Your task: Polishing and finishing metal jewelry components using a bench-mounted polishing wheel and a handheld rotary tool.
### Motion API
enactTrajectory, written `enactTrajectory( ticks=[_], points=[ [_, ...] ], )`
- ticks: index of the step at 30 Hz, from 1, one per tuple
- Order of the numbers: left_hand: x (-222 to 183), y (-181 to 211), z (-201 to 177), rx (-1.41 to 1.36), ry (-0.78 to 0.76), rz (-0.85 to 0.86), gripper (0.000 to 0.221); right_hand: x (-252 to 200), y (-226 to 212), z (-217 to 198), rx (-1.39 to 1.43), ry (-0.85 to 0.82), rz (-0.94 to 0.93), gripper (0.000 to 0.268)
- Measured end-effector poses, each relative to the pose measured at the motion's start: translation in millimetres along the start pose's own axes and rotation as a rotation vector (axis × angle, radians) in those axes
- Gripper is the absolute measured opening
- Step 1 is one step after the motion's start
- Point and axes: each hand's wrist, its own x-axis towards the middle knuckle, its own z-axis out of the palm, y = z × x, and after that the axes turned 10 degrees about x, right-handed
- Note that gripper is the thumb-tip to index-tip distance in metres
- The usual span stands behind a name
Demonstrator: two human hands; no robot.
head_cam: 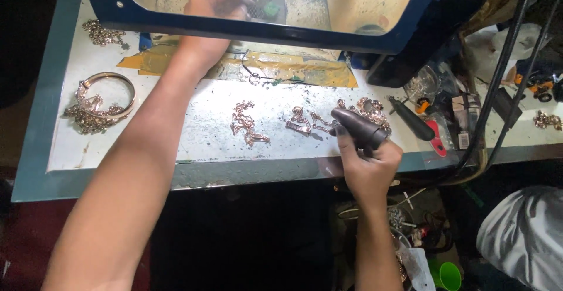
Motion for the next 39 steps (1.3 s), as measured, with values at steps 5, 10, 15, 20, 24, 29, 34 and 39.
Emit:
enactTrajectory(
  ticks=[5,10,15,20,24,29,34,39],
  points=[
    [4.7,-11.6,5.1,0.259,0.023,0.107,0.021,-0.1,-4.7,0.2,-0.014,-0.042,-0.053,0.028],
    [8.9,-15.2,3.2,0.291,0.049,0.114,0.016,1.1,-12.8,3.4,-0.020,-0.143,-0.140,0.025],
    [15.2,-15.1,5.9,0.335,-0.037,0.016,0.023,4.9,-12.0,3.5,-0.173,-0.367,-0.333,0.049],
    [18.7,-7.2,9.7,0.339,-0.094,-0.102,0.015,1.0,-15.0,5.5,-0.187,-0.408,-0.355,0.048],
    [15.2,-3.8,19.6,0.450,-0.123,-0.112,0.014,3.1,10.6,2.2,-0.216,-0.412,-0.504,0.047],
    [11.0,10.0,15.0,0.535,-0.192,-0.115,0.023,1.0,8.1,20.0,-0.240,-0.467,-0.545,0.043],
    [11.2,8.7,14.6,0.554,-0.190,-0.081,0.024,2.3,-11.7,53.6,-0.324,-0.529,-0.674,0.038],
    [8.7,12.1,14.0,0.527,-0.218,-0.095,0.018,4.8,-18.4,69.0,-0.360,-0.538,-0.546,0.037]
  ],
)
